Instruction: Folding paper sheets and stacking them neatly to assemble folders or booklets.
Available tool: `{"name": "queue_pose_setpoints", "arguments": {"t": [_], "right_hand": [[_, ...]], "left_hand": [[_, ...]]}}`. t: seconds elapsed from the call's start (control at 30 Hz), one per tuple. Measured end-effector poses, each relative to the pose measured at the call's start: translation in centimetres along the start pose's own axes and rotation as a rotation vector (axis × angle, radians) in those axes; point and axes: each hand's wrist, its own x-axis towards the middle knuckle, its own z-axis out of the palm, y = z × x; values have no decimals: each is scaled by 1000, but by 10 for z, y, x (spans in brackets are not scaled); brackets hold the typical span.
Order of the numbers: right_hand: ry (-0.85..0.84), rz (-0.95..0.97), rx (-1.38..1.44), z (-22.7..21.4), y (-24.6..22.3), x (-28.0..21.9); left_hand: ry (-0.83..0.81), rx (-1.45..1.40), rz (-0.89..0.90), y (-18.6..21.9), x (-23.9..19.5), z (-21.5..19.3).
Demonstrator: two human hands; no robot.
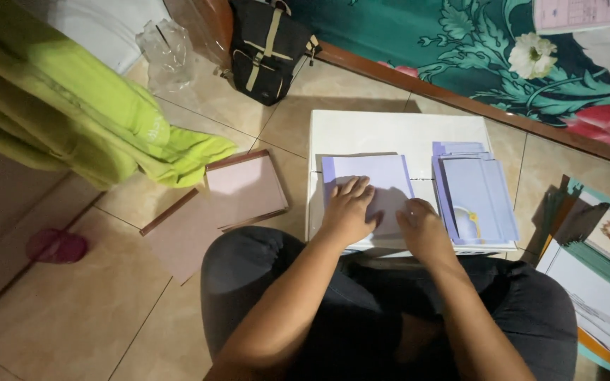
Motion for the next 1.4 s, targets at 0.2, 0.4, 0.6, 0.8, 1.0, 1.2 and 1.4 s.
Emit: {"name": "queue_pose_setpoints", "arguments": {"t": [0.2, 0.4, 0.6, 0.8, 1.0, 1.2, 1.4], "right_hand": [[-33, 85, -203, 35, 63, 30], [3, 36, 92, -15, -10, 1], [-33, -131, 317, -23, -55, -27], [-20, -293, 71, -4, -30, -18], [-58, -334, 17, -20, -59, -30], [-140, -224, 197, -19, -61, -29], [98, -263, 160, -20, -62, -31]], "left_hand": [[36, -11, 29, -1, -2, -4], [72, -95, 2, 3, -4, -13], [232, -633, -133, -11, 12, 5], [97, -772, -274, 0, 8, -20], [24, -793, -297, -8, 10, -19], [-11, -805, -275, -7, 7, -24], [4, -718, -297, -34, 18, 12]]}}
